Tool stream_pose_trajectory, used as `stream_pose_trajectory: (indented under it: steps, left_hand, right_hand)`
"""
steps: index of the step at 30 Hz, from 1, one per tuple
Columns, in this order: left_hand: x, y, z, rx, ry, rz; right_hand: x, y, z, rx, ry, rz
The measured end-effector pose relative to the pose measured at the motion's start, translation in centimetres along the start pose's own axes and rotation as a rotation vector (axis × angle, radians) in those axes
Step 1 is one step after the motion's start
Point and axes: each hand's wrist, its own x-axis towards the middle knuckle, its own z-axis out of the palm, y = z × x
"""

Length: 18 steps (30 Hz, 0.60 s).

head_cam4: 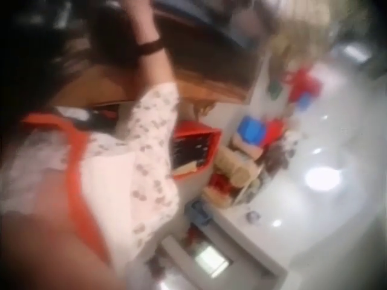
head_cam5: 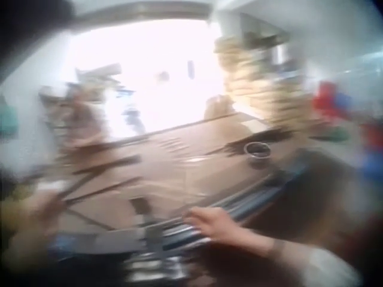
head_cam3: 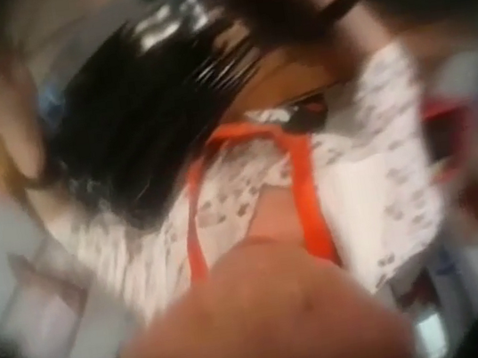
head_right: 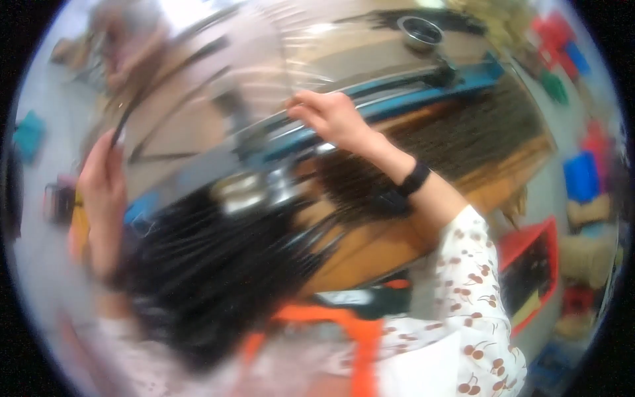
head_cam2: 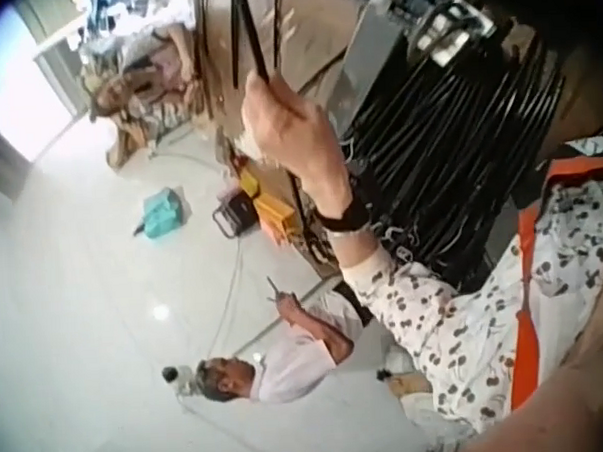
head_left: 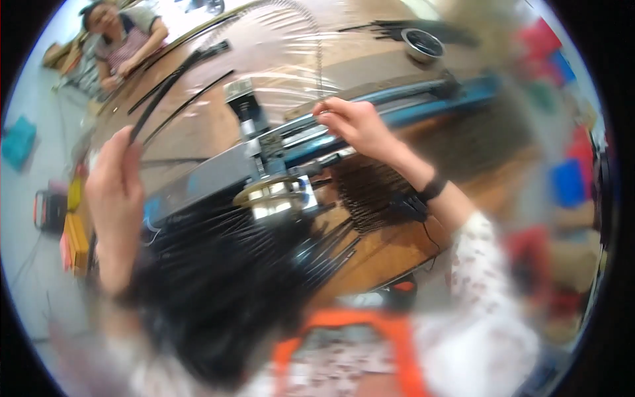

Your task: Assembling long black plastic industrial components into a machine fixture on a workbench.

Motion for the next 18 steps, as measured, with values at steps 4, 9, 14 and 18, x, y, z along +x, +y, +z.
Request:
stream_pose_trajectory:
  steps: [4, 9, 14, 18]
  left_hand:
    - [-2.7, 1.9, -2.3, -0.073, 0.000, -0.118]
    - [-6.9, -2.2, -7.3, 0.006, -0.128, -0.298]
    - [-8.6, -1.8, -5.5, -0.090, -0.071, -0.325]
    - [-7.8, -2.8, -5.4, -0.096, -0.096, -0.332]
  right_hand:
    - [4.8, -3.6, 4.3, 0.234, -0.183, -0.283]
    - [7.8, -6.7, 6.5, 0.048, -0.204, -0.470]
    - [8.5, -7.7, 8.5, -0.130, -0.392, -0.460]
    - [8.1, -7.1, 7.9, -0.465, -0.238, -0.614]
